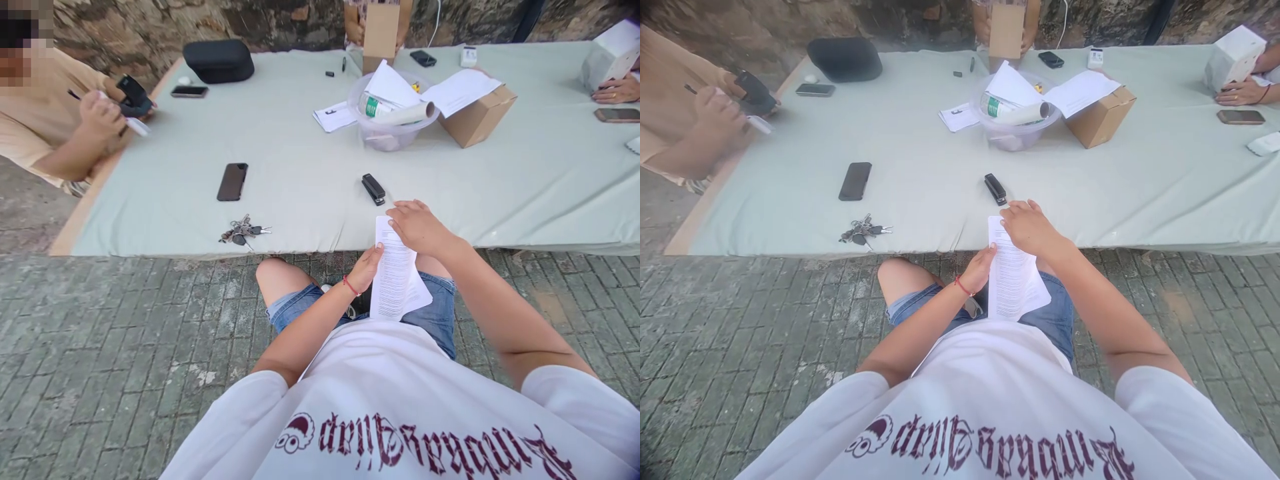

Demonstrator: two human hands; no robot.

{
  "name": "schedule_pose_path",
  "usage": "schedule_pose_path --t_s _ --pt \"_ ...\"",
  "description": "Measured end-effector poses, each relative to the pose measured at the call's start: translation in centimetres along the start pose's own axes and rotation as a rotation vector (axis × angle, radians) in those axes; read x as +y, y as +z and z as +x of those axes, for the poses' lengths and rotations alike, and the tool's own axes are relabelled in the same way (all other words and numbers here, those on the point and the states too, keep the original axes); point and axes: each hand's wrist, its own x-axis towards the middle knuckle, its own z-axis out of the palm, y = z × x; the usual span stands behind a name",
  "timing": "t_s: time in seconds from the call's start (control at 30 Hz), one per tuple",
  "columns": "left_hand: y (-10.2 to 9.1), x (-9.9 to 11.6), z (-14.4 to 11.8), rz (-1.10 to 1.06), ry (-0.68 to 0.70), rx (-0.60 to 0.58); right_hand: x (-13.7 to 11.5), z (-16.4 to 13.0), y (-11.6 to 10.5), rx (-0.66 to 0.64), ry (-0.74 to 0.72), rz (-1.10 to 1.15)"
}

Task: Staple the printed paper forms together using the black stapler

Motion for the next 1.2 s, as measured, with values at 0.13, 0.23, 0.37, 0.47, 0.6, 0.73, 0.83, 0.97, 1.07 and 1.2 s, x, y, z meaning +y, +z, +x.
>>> schedule_pose_path --t_s 0.13,0.23,0.37,0.47,0.6,0.73,0.83,0.97,1.07,1.2 --pt "-0.2 0.0 -0.1 -0.031 -0.045 0.006 0.1 0.2 -0.1 -0.019 -0.028 -0.010" --pt "-0.3 0.1 -0.2 -0.032 -0.035 0.001 -0.1 0.2 -0.4 0.013 -0.062 0.005" --pt "-0.1 0.5 -0.5 -0.033 -0.035 -0.065 -0.9 0.2 -0.9 0.029 -0.097 0.012" --pt "0.2 0.9 -0.8 -0.034 -0.043 -0.080 -1.2 0.1 -1.2 0.012 -0.114 0.001" --pt "0.6 1.2 -1.1 0.015 -0.030 -0.042 -1.2 0.1 -1.3 0.012 -0.145 -0.021" --pt "0.7 1.4 -1.3 0.095 -0.003 -0.010 -1.3 0.4 -1.5 -0.043 -0.179 -0.011" --pt "0.7 1.6 -1.5 0.137 0.047 0.021 -1.3 0.8 -2.2 -0.084 -0.187 0.045" --pt "0.3 1.9 -1.8 0.142 0.122 0.022 -0.3 0.7 -4.0 -0.149 -0.163 0.171" --pt "-0.6 2.1 -1.9 0.071 0.130 0.048 1.5 0.0 -5.1 -0.129 -0.087 0.248" --pt "-2.2 2.4 -1.9 -0.008 0.118 0.134 4.5 -1.6 -5.9 -0.073 0.039 0.319"
